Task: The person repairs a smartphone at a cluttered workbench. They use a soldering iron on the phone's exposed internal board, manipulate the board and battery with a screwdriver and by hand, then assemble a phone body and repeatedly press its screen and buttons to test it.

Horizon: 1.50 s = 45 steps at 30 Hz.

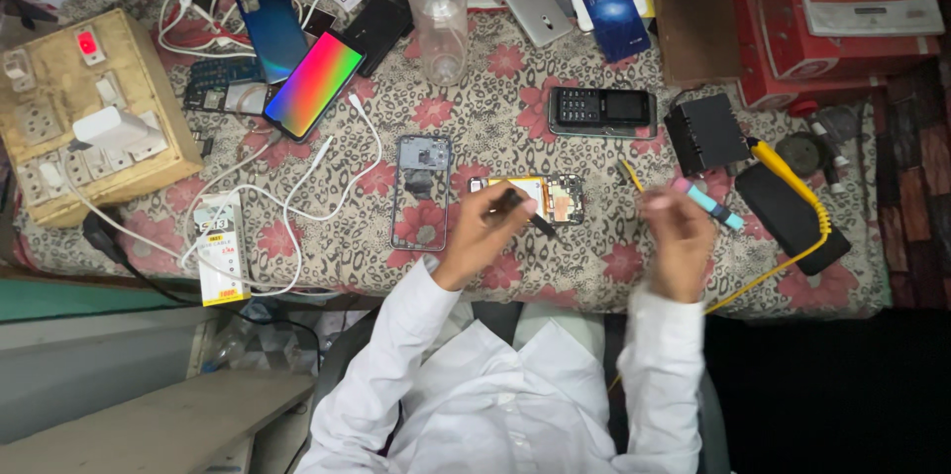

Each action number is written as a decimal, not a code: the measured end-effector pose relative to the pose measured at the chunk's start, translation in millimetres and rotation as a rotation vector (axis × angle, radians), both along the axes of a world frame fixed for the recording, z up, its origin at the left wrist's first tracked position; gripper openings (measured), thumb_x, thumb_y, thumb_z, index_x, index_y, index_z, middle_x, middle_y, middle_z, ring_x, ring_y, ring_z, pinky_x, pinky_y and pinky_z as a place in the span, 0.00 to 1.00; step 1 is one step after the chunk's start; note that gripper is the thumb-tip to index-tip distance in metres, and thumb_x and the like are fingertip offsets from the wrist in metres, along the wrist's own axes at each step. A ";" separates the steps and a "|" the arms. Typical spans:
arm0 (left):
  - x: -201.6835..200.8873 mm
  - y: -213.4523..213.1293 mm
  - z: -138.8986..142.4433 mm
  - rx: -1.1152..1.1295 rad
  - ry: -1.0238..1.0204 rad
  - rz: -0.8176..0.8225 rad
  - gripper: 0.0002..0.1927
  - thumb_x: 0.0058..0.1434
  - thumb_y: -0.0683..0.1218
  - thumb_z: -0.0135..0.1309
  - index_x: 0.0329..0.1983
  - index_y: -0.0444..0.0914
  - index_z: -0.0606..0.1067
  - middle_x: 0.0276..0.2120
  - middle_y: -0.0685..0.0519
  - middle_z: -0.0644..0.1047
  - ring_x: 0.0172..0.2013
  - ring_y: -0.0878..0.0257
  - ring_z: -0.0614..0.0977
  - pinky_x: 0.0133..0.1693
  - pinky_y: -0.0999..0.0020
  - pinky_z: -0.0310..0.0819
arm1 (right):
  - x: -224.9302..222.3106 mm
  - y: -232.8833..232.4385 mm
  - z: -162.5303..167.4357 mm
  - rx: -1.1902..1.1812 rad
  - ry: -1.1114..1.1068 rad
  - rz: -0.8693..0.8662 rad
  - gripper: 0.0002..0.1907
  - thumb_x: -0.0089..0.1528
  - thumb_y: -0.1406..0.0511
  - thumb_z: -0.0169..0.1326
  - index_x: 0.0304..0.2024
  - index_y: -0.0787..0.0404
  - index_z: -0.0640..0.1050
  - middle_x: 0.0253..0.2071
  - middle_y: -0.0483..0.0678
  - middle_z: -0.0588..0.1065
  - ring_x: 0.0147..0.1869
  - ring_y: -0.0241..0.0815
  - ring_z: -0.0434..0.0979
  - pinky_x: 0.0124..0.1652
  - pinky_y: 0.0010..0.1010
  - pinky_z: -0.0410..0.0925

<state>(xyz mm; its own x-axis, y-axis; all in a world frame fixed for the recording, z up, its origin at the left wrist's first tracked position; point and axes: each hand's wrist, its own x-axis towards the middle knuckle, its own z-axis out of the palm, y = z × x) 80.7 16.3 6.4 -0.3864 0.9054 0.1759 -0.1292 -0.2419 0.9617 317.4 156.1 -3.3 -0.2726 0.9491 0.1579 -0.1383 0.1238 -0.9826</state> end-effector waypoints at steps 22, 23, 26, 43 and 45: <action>-15.4 -1.0 -2.3 -0.051 -0.178 0.122 0.06 0.70 0.42 0.57 0.39 0.33 0.76 0.33 0.59 0.74 0.35 0.73 0.74 0.38 0.76 0.70 | 54.4 101.1 19.7 -0.015 0.313 -0.348 0.20 0.70 0.65 0.63 0.60 0.66 0.73 0.44 0.52 0.80 0.43 0.38 0.78 0.42 0.26 0.69; -15.2 -0.7 -2.9 -0.047 -0.183 0.121 0.06 0.70 0.42 0.57 0.39 0.33 0.76 0.33 0.59 0.74 0.35 0.73 0.74 0.38 0.76 0.70 | 50.5 102.5 21.5 0.024 0.229 -0.387 0.19 0.70 0.64 0.64 0.58 0.66 0.74 0.42 0.51 0.80 0.39 0.36 0.76 0.40 0.25 0.68; -14.8 0.0 -3.6 -0.034 -0.195 0.123 0.06 0.70 0.42 0.56 0.39 0.33 0.76 0.33 0.59 0.74 0.36 0.73 0.74 0.39 0.76 0.70 | 45.9 99.9 25.3 0.118 0.093 -0.410 0.17 0.71 0.63 0.65 0.57 0.67 0.77 0.41 0.49 0.80 0.37 0.33 0.74 0.38 0.22 0.67; -16.5 0.1 -4.6 -0.042 -0.199 0.151 0.07 0.69 0.43 0.57 0.41 0.33 0.76 0.35 0.58 0.76 0.35 0.73 0.74 0.37 0.76 0.70 | 57.5 103.0 22.2 0.248 0.139 -0.414 0.17 0.69 0.65 0.64 0.55 0.71 0.79 0.41 0.52 0.80 0.36 0.37 0.77 0.37 0.25 0.69; -16.6 0.4 -7.7 -0.038 -0.201 0.154 0.07 0.69 0.43 0.58 0.41 0.33 0.76 0.34 0.59 0.76 0.35 0.73 0.74 0.37 0.76 0.70 | 62.6 97.9 22.8 0.139 0.147 -0.536 0.17 0.67 0.64 0.63 0.55 0.69 0.81 0.37 0.52 0.81 0.32 0.36 0.76 0.34 0.24 0.68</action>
